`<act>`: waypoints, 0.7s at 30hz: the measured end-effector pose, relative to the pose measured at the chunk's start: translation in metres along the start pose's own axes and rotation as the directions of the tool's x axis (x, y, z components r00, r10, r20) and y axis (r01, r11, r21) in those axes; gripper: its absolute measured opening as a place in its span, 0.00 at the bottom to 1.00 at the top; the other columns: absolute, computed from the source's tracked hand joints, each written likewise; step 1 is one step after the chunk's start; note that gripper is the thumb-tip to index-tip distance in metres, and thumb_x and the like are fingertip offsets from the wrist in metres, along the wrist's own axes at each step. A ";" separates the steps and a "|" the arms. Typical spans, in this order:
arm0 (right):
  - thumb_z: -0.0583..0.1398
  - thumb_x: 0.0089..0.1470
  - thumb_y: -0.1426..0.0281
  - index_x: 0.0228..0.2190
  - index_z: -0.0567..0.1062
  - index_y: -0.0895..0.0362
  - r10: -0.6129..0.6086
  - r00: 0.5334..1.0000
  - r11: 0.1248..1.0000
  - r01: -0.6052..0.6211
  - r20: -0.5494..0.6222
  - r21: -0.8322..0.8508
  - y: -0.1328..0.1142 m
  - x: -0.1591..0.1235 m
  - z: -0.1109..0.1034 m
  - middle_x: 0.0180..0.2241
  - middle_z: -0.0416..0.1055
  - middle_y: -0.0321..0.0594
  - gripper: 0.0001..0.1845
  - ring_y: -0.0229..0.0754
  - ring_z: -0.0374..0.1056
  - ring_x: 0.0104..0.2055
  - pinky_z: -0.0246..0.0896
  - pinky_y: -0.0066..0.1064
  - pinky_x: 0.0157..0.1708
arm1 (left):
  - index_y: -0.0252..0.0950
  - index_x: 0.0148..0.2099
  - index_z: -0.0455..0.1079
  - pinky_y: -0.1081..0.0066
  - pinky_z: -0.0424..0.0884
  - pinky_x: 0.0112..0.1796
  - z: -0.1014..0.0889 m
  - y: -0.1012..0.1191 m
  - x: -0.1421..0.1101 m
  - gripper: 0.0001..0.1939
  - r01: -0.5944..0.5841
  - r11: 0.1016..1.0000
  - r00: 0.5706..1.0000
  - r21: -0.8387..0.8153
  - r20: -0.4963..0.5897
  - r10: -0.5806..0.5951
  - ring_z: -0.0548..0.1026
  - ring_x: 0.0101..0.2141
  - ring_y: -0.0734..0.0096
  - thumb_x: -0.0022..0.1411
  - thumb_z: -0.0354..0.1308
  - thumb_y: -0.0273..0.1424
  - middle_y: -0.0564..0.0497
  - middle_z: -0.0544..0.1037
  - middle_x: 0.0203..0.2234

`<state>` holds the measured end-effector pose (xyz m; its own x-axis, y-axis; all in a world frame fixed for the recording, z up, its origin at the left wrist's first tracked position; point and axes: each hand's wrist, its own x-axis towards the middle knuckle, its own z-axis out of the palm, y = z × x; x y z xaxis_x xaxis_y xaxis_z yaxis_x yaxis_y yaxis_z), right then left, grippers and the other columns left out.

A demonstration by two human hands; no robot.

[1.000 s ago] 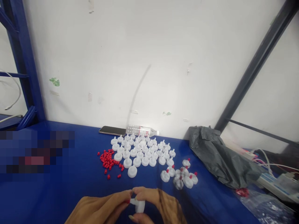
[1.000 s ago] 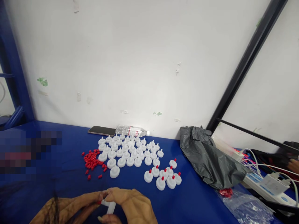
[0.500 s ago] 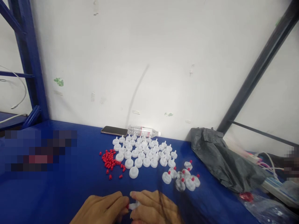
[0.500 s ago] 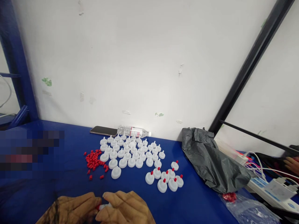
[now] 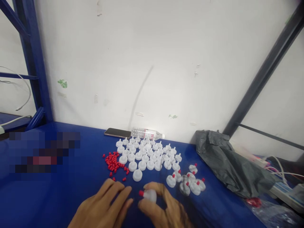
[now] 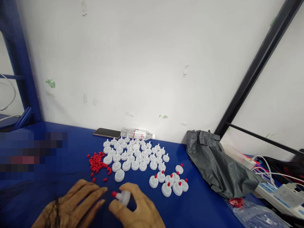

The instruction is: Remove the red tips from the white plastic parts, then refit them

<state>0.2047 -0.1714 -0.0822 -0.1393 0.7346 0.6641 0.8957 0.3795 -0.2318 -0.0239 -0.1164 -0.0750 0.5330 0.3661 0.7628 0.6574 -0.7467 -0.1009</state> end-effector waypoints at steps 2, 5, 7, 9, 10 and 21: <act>0.58 0.68 0.58 0.44 0.81 0.41 -0.015 1.000 1.000 0.015 -0.001 0.023 0.004 0.005 -0.011 0.39 0.82 0.29 0.11 0.34 0.80 0.30 0.74 0.17 0.26 | 0.42 0.52 0.76 0.69 0.79 0.37 0.005 -0.008 -0.005 0.19 0.050 0.991 0.992 0.124 0.106 -0.063 0.79 0.46 0.59 0.71 0.45 0.26 0.48 0.82 0.45; 0.53 0.72 0.59 0.47 0.80 0.46 -0.114 0.993 0.993 0.115 -0.032 0.026 0.009 0.009 -0.022 0.45 0.81 0.35 0.16 0.40 0.81 0.41 0.77 0.26 0.43 | 0.39 0.56 0.76 0.63 0.80 0.42 0.015 -0.016 -0.014 0.23 0.198 0.949 0.942 0.244 0.218 -0.253 0.77 0.50 0.53 0.68 0.44 0.21 0.42 0.79 0.51; 0.53 0.72 0.61 0.53 0.77 0.47 -0.126 0.991 0.992 0.124 -0.047 -0.034 0.011 0.008 -0.023 0.47 0.81 0.36 0.17 0.43 0.80 0.46 0.76 0.32 0.50 | 0.38 0.56 0.77 0.59 0.80 0.45 0.017 -0.017 -0.017 0.27 0.196 0.950 0.926 0.244 0.274 -0.261 0.77 0.50 0.53 0.65 0.43 0.19 0.41 0.78 0.52; 0.54 0.71 0.62 0.59 0.73 0.48 -0.125 0.992 0.985 0.119 -0.036 -0.126 0.013 0.005 -0.019 0.52 0.79 0.38 0.19 0.47 0.78 0.51 0.76 0.36 0.53 | 0.38 0.56 0.78 0.60 0.82 0.44 0.015 -0.017 -0.017 0.30 0.171 0.962 0.931 0.211 0.284 -0.228 0.79 0.48 0.53 0.61 0.42 0.17 0.41 0.80 0.50; 0.54 0.71 0.61 0.62 0.70 0.49 -0.125 0.992 0.978 0.118 -0.027 -0.174 0.015 0.002 -0.016 0.54 0.78 0.40 0.22 0.48 0.77 0.53 0.76 0.38 0.53 | 0.38 0.55 0.79 0.62 0.82 0.42 0.012 -0.017 -0.016 0.31 0.168 0.966 0.934 0.195 0.281 -0.219 0.81 0.46 0.54 0.59 0.41 0.16 0.42 0.81 0.49; 0.57 0.67 0.54 0.58 0.73 0.51 -0.031 0.994 0.945 -0.003 -0.101 -0.326 0.023 -0.001 -0.006 0.62 0.69 0.48 0.23 0.57 0.73 0.58 0.78 0.48 0.49 | 0.42 0.50 0.81 0.73 0.82 0.31 0.013 -0.014 -0.017 0.33 0.274 0.959 0.912 0.067 0.299 -0.281 0.84 0.39 0.62 0.60 0.39 0.14 0.45 0.83 0.45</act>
<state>0.2279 -0.1666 -0.0840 -0.1241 0.6620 0.7391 0.9849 0.1731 0.0103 -0.0353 -0.1047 -0.0951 0.4605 0.7101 0.5327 0.8124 -0.5790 0.0695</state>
